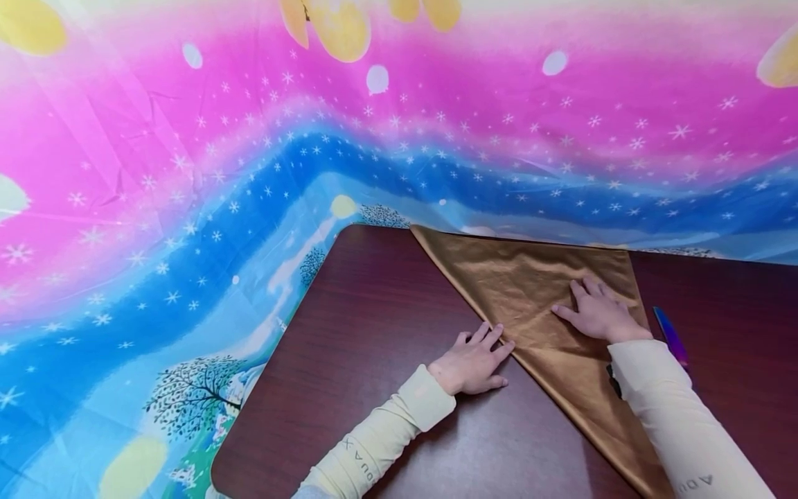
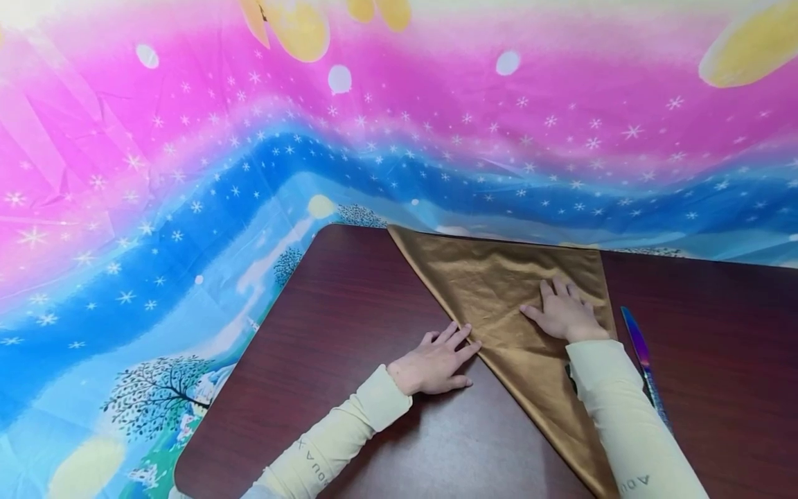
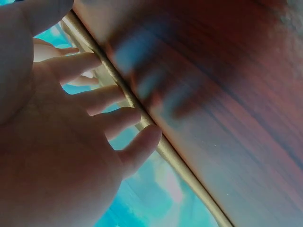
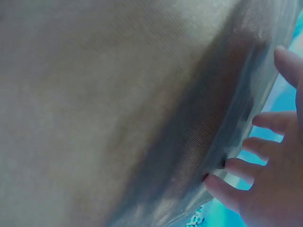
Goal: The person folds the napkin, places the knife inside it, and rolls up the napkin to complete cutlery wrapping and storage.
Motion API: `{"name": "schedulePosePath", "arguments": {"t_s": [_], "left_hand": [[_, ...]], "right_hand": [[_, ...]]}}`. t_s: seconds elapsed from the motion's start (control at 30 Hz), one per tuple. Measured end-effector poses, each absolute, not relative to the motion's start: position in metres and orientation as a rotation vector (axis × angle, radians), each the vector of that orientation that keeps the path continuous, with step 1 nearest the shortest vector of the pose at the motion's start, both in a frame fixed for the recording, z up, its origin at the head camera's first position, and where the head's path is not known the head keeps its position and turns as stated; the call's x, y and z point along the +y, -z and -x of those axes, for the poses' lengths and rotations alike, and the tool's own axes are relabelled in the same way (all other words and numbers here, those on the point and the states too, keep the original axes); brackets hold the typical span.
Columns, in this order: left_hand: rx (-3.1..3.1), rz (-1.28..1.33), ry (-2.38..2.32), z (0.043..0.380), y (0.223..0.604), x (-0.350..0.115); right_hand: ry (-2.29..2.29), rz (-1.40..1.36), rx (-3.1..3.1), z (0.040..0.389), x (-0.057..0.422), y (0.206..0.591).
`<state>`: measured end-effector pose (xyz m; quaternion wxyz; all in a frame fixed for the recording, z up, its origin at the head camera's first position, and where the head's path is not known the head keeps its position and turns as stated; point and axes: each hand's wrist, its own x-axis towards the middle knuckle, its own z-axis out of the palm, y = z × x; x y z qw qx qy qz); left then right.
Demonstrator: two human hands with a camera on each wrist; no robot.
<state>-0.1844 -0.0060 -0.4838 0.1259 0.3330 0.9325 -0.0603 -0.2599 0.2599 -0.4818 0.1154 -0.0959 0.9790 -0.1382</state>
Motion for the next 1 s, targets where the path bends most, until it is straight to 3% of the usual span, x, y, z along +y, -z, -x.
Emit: {"name": "schedulePosePath", "arguments": {"t_s": [0.7, 1.0], "left_hand": [[2.699, -0.924, 0.112, 0.184, 0.484, -0.007], [2.750, -0.885, 0.058, 0.199, 0.483, -0.017]], "right_hand": [[0.437, 0.195, 2.854, 0.257, 0.250, 0.488], [0.410, 0.209, 2.849, 0.243, 0.235, 0.480]]}}
